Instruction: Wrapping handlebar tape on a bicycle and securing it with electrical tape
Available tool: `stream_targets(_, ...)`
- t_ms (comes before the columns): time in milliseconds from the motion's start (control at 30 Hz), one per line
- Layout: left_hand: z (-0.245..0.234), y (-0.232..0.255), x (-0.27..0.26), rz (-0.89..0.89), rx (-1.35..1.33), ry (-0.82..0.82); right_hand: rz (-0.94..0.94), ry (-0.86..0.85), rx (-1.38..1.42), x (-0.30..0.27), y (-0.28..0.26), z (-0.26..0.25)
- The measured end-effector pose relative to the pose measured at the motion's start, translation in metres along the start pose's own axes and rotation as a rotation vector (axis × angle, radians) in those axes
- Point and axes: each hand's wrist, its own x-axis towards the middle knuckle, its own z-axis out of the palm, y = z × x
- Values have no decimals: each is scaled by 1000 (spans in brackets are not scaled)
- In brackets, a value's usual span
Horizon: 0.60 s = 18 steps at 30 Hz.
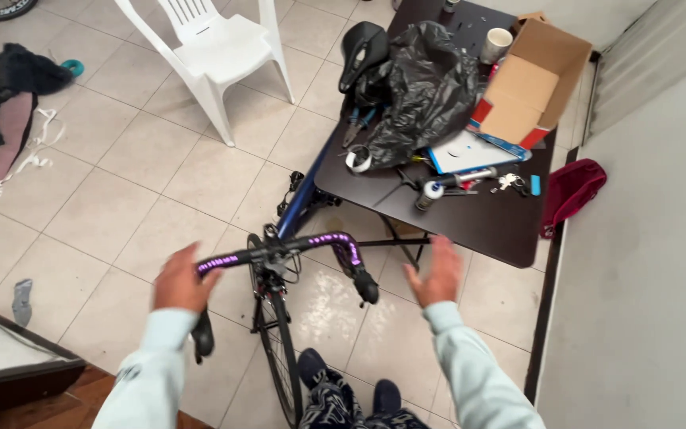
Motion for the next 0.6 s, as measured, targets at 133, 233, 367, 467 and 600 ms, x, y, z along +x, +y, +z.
stream_targets(133,46,-70,-62,-230,-130,34,178,-85,25,-53,68,-40)
stream_targets(233,79,-69,-105,-461,-132,-50,294,-173,161,-87,96,-35)
stream_targets(367,88,-7,-130,-489,66,8,281,-438,492,-119,92,-1)
stream_targets(467,98,34,-138,-213,250,381,276,-536,800,-120,57,21)
stream_targets(600,162,86,-149,-70,-206,117,443,-620,1100,-109,22,36)
